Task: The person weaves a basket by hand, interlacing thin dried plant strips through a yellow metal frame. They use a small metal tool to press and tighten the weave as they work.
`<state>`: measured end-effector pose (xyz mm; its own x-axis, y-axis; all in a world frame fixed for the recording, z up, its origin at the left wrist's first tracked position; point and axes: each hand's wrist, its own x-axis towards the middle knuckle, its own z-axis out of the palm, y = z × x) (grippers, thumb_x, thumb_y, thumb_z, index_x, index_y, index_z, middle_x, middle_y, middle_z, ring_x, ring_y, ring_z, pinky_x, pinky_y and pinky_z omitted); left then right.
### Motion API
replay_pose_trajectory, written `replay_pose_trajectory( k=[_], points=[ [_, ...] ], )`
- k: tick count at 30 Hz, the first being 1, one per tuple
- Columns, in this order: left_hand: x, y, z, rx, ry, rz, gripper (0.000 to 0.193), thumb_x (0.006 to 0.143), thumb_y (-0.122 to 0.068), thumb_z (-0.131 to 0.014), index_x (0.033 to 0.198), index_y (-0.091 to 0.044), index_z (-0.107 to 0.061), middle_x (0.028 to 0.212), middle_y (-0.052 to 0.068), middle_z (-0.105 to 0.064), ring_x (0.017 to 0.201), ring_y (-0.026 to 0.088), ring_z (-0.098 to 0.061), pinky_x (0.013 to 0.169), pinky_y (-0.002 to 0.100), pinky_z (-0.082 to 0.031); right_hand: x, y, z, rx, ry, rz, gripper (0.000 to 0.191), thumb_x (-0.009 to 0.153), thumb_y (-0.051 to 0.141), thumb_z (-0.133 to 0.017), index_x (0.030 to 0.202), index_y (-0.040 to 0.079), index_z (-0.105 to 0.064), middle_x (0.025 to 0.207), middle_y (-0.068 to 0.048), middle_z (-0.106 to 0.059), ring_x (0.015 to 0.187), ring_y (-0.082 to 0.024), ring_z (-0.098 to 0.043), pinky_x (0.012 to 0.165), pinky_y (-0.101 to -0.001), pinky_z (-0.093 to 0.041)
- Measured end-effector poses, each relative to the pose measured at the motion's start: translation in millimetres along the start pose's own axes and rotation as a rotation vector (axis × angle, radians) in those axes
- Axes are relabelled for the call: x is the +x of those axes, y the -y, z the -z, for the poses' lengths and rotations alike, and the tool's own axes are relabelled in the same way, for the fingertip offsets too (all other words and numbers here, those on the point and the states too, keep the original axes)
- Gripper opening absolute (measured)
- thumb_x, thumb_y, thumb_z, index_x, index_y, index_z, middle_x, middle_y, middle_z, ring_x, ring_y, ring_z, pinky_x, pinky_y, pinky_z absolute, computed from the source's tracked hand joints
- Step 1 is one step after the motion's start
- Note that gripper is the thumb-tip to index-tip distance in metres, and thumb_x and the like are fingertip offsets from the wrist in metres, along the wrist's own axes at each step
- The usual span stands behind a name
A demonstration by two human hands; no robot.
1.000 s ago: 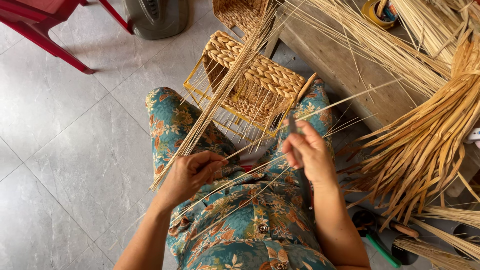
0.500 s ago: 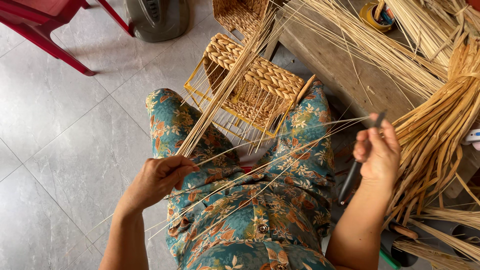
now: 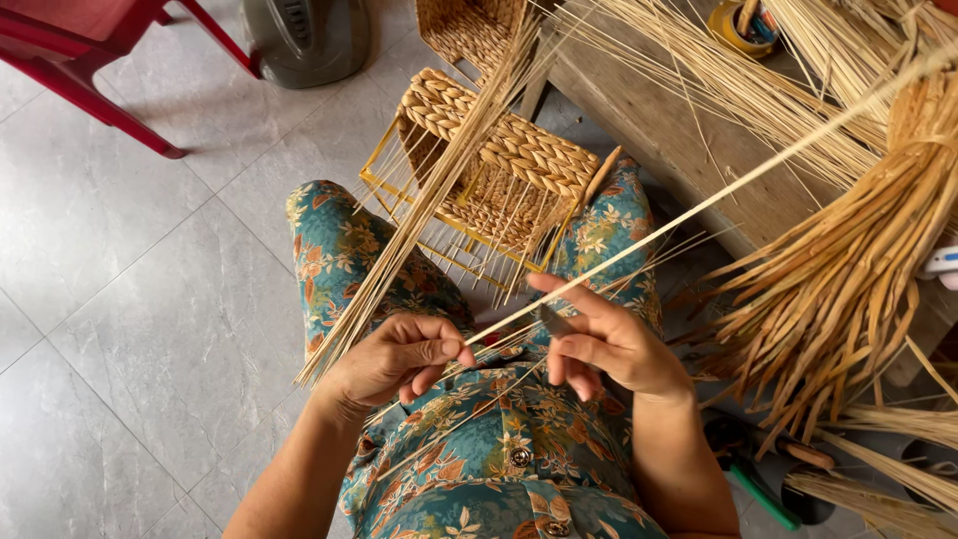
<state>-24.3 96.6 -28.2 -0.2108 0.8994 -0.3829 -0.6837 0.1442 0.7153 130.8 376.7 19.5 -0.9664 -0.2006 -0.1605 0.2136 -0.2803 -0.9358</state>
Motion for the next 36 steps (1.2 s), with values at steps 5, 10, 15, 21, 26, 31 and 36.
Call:
replay_pose_trajectory(
  k=[5,10,15,21,26,31,36],
  points=[
    [11,18,-1,-0.307,0.227,0.118,0.025,0.104,-0.018,-0.064,0.105,0.005,-0.071,0.054,0.000,-0.057,0.040,0.006,-0.050,0.037,0.019,-0.038,11,-9,-2,0.055,0.061,0.090,0.045,0.108,0.011,-0.056,0.151,0.006,-0.045,0.081,-0.014,-0.072,0.051,-0.011,-0.061,0.047,-0.0218,-0.050],
    [9,10,-14,-0.032,0.016,0.058,0.032,0.102,-0.026,-0.063,0.109,0.003,-0.073,0.057,0.001,-0.061,0.044,0.007,-0.056,0.042,0.021,-0.044,17,-18,-4,0.066,-0.053,0.121,0.037,0.107,0.013,-0.055,0.144,0.006,-0.052,0.080,-0.012,-0.072,0.051,-0.010,-0.061,0.044,-0.0206,-0.047],
    [-1,-8,-51,1.003,-0.433,-0.582,0.026,0.094,-0.022,-0.072,0.116,-0.008,-0.073,0.075,0.003,-0.070,0.060,0.013,-0.067,0.051,0.028,-0.052,25,-19,-10,-0.051,-0.258,0.085,0.031,0.106,0.014,-0.056,0.135,0.002,-0.057,0.077,-0.009,-0.071,0.052,-0.010,-0.062,0.041,-0.0196,-0.042],
    [2,-19,-62,1.405,-0.620,-0.819,0.021,0.094,-0.017,-0.072,0.114,-0.009,-0.073,0.077,0.005,-0.068,0.060,0.019,-0.067,0.054,0.033,-0.053,29,-21,-14,0.036,-0.332,0.068,0.033,0.105,0.016,-0.056,0.135,0.002,-0.058,0.077,-0.008,-0.071,0.052,-0.009,-0.062,0.042,-0.0192,-0.042],
    [11,-11,-51,1.122,-0.573,-0.675,0.018,0.098,-0.020,-0.067,0.109,-0.008,-0.075,0.076,0.001,-0.072,0.057,0.010,-0.066,0.050,0.027,-0.054,27,-21,-14,0.005,-0.287,0.065,0.035,0.106,0.015,-0.055,0.139,0.003,-0.055,0.078,-0.010,-0.072,0.051,-0.011,-0.063,0.041,-0.0199,-0.043],
    [15,-11,-35,0.427,-0.231,-0.260,0.028,0.100,-0.027,-0.062,0.107,-0.004,-0.077,0.061,0.000,-0.066,0.050,0.004,-0.058,0.044,0.022,-0.046,29,-24,-16,0.069,-0.143,0.041,0.042,0.106,0.014,-0.055,0.147,0.007,-0.049,0.079,-0.012,-0.072,0.051,-0.011,-0.064,0.042,-0.0204,-0.045],
    [8,-14,-32,0.406,-0.262,-0.162,0.030,0.101,-0.030,-0.061,0.103,-0.004,-0.076,0.054,-0.001,-0.058,0.044,0.004,-0.053,0.041,0.022,-0.042,33,-30,-17,0.018,-0.193,0.060,0.047,0.104,0.011,-0.056,0.149,0.008,-0.046,0.081,-0.012,-0.073,0.053,-0.012,-0.066,0.042,-0.0206,-0.046]
  ],
)
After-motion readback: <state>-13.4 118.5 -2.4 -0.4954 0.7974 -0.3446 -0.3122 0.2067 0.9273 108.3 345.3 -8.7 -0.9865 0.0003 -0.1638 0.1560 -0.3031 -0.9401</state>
